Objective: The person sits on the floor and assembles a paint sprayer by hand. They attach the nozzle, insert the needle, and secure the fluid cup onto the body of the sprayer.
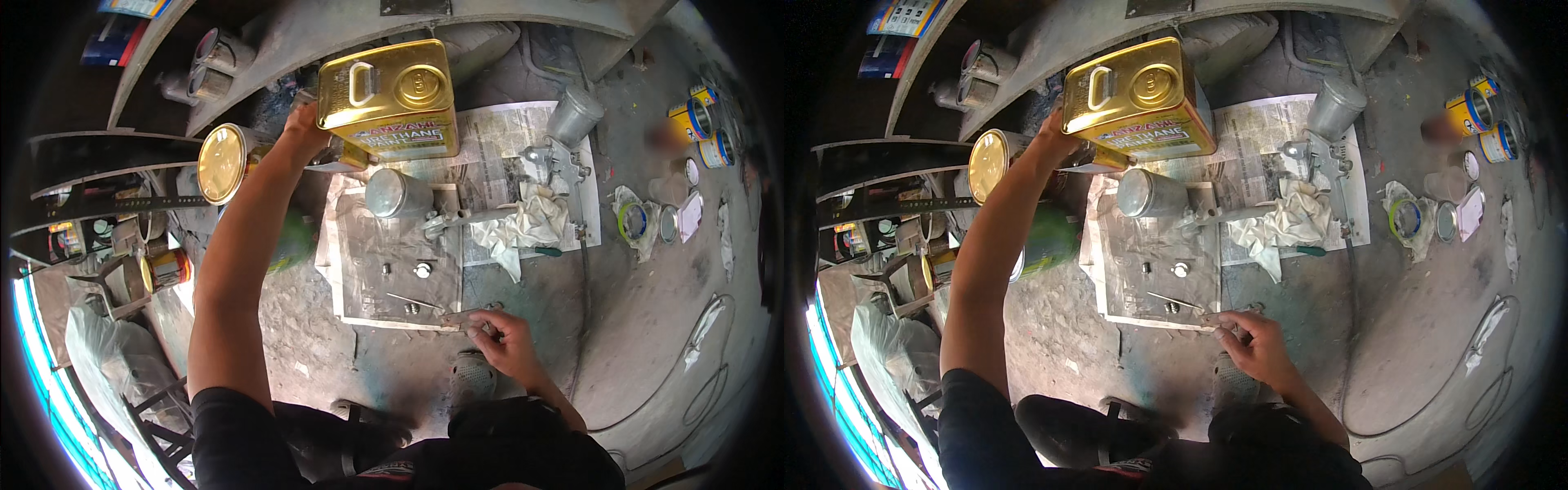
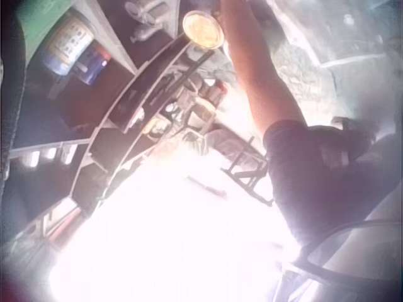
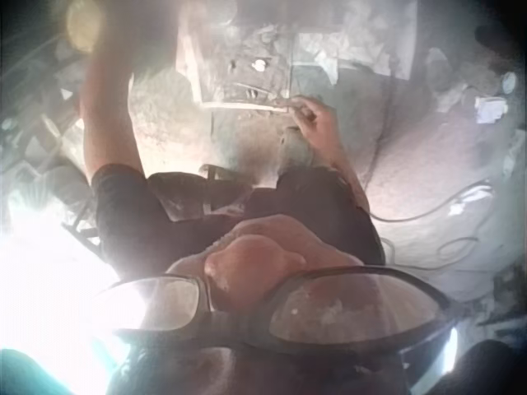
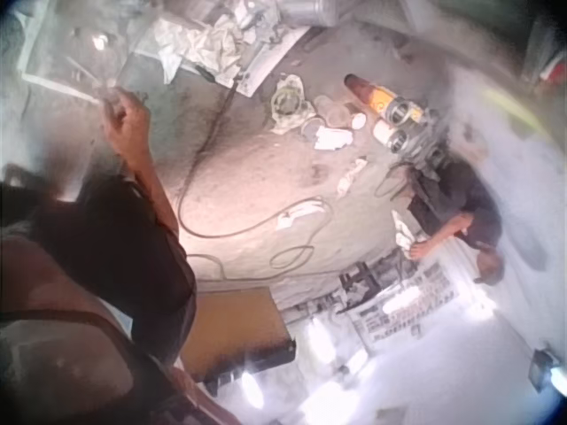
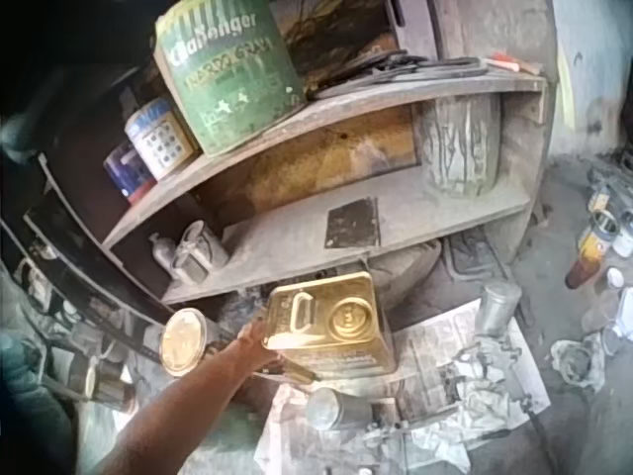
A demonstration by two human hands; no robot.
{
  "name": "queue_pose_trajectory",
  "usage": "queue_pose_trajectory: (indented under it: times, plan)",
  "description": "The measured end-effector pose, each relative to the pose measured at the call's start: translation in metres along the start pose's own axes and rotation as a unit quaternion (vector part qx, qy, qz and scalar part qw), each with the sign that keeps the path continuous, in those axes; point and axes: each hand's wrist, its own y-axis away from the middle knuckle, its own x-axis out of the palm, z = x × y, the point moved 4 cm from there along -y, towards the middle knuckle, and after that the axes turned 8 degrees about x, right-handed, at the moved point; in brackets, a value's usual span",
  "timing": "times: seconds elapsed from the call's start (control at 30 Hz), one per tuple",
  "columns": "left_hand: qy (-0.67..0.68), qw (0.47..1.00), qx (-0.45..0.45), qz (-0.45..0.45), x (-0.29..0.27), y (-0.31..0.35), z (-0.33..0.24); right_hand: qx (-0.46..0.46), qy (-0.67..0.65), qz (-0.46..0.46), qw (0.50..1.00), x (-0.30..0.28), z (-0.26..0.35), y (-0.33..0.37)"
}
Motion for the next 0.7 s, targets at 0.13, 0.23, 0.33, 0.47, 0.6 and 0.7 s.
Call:
queue_pose_trajectory:
  times: [0.13,0.23,0.33,0.47,0.6,0.7]
  plan:
    - [-0.014,0.996,0.063,0.065,-0.019,-0.005,0.006,0.025,-0.071,0.002,0.997,-0.001,0.006,-0.002]
    - [-0.041,0.976,0.0,0.213,0.024,-0.039,0.062,-0.001,-0.069,-0.036,0.997,0.003,-0.005,-0.004]
    - [0.143,0.972,-0.147,0.112,0.004,-0.049,0.055,0.021,-0.043,-0.019,0.999,-0.008,-0.007,-0.001]
    - [0.01,0.989,-0.144,-0.03,-0.032,-0.037,0.019,0.091,-0.09,-0.044,0.991,-0.004,-0.03,0.002]
    - [0.007,0.98,-0.182,-0.08,-0.033,-0.018,0.007,0.089,-0.081,-0.022,0.992,-0.002,-0.027,0.004]
    - [-0.008,0.983,-0.17,-0.075,-0.032,-0.012,0.008,0.12,-0.095,0.014,0.988,0.0,-0.028,0.008]
